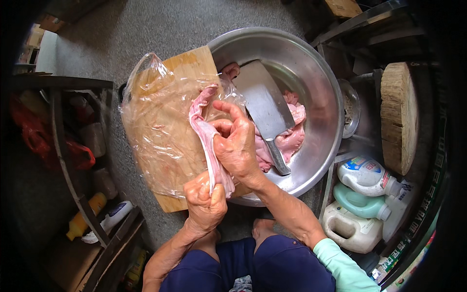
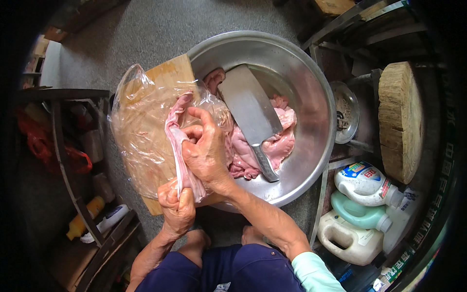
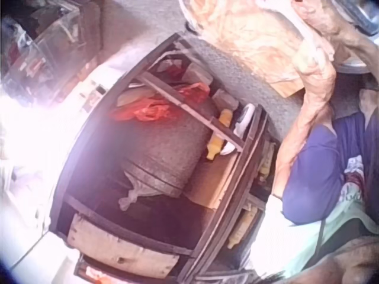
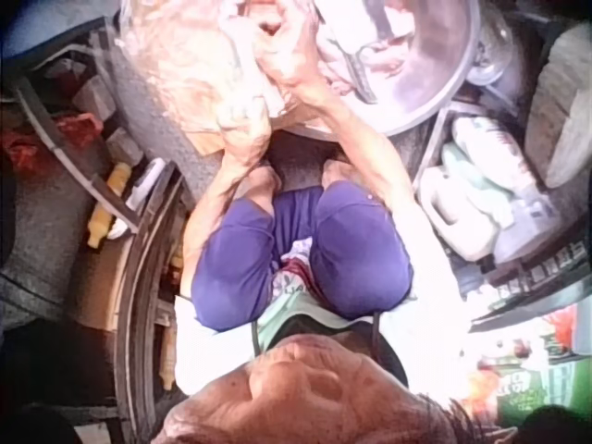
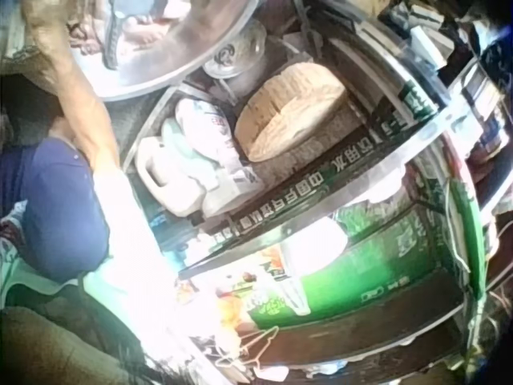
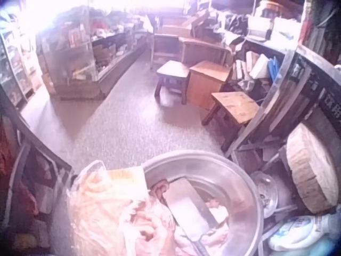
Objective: The person sits on the floor and uses a cleaver to trim fat and connective tissue from strips of raw meat on a plastic-covered cutting board. They repeatedly pick up pieces of meat, slice them, and place the trimmed portions into a large metal bowl.
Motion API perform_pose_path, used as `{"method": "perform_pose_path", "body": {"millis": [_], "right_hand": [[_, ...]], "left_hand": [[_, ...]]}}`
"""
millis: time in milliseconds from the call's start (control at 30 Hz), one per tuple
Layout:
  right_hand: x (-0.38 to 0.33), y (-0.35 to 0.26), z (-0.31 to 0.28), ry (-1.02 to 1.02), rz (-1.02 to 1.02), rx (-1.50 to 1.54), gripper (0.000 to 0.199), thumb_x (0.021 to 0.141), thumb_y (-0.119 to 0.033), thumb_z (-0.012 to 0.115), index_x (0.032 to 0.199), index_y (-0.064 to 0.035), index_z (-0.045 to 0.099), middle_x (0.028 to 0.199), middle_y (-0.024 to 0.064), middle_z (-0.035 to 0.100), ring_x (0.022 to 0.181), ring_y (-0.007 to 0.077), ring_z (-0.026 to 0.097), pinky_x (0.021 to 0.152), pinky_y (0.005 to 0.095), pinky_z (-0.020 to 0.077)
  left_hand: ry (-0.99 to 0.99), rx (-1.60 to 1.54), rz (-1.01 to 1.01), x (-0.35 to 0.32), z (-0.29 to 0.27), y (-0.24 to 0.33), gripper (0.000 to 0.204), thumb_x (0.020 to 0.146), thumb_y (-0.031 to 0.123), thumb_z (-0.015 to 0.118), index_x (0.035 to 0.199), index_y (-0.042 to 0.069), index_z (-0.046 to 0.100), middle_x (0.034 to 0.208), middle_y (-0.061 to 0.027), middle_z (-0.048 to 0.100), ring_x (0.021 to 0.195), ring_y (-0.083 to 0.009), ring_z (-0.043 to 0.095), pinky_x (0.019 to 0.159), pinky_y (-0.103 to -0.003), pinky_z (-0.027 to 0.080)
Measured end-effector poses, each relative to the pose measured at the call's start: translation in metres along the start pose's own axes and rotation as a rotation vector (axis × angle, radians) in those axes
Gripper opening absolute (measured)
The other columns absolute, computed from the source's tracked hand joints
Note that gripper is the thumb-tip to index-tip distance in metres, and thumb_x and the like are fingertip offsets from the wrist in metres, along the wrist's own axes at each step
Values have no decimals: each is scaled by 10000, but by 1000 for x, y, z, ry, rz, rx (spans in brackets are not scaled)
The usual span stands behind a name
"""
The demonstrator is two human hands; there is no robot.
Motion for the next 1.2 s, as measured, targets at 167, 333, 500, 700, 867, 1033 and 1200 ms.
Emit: {"method": "perform_pose_path", "body": {"millis": [167, 333, 500, 700, 867, 1033, 1200], "right_hand": [[-8, -42, 0, 96, -230, -226, 206, 818, 16, 637, 1022, 3, 624, 741, 99, 700, 666, 130, 677, 600, 268, 518], [-39, -55, 3, 62, -401, -471, 153, 807, 25, 641, 941, 4, 569, 853, 87, 645, 771, 152, 623, 705, 286, 506], [-51, -68, 14, 51, -519, -503, 199, 775, -7, 672, 879, -12, 503, 1010, 154, 584, 920, 282, 581, 814, 365, 474], [-46, -47, 9, 97, -355, -467, 215, 840, -63, 679, 860, -22, 469, 904, 91, 532, 794, 169, 557, 717, 304, 473], [-22, 2, -17, 8, -140, -291, 246, 792, -38, 704, 887, -36, 477, 813, 4, 527, 663, 23, 488, 529, 230, 405], [-3, -59, -4, 86, -365, -749, 383, 683, -179, 817, 862, -39, 508, 768, 73, 559, 635, 195, 564, 583, 347, 454], [6, -79, 2, 130, -486, -864, 414, 668, -238, 811, 870, -41, 508, 794, 131, 590, 698, 340, 609, 634, 432, 472]], "left_hand": [[-171, -61, -235, 16, -15, -18, 236, 722, -80, 522, 930, -40, 626, 855, -175, 620, 763, -300, 636, 709, -360, 494], [-241, -122, -135, 27, -22, 0, 560, 746, -9, 559, 1304, -49, 538, 1189, -222, 625, 1083, -327, 623, 982, -401, 454], [-186, -338, -196, 30, -9, -42, 303, 876, -33, 511, 1152, -48, 634, 1021, -81, 640, 905, -112, 586, 797, -242, 470], [10, -578, -405, 16, 2, -62, 295, 880, -42, 436, 1050, -26, 677, 829, 26, 618, 722, -48, 523, 656, -212, 436], [-53, -330, -273, 22, -2, -35, 261, 843, 6, 429, 871, -65, 678, 732, 44, 586, 636, -34, 474, 553, -220, 382], [13, -553, -417, 8, 0, -59, 207, 835, 1, 445, 750, -12, 633, 684, 43, 540, 570, -30, 414, 513, -216, 325], [-11, -551, -498, 0, 6, -56, 219, 847, -13, 449, 644, 22, 521, 597, 68, 414, 565, -25, 349, 477, -256, 278]]}}
Point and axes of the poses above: each hand's wrist, its own x-axis towards the middle knuckle, its own z-axis out of the palm, y = z × x, the point moved 10 cm from there along x, towards the middle knuckle
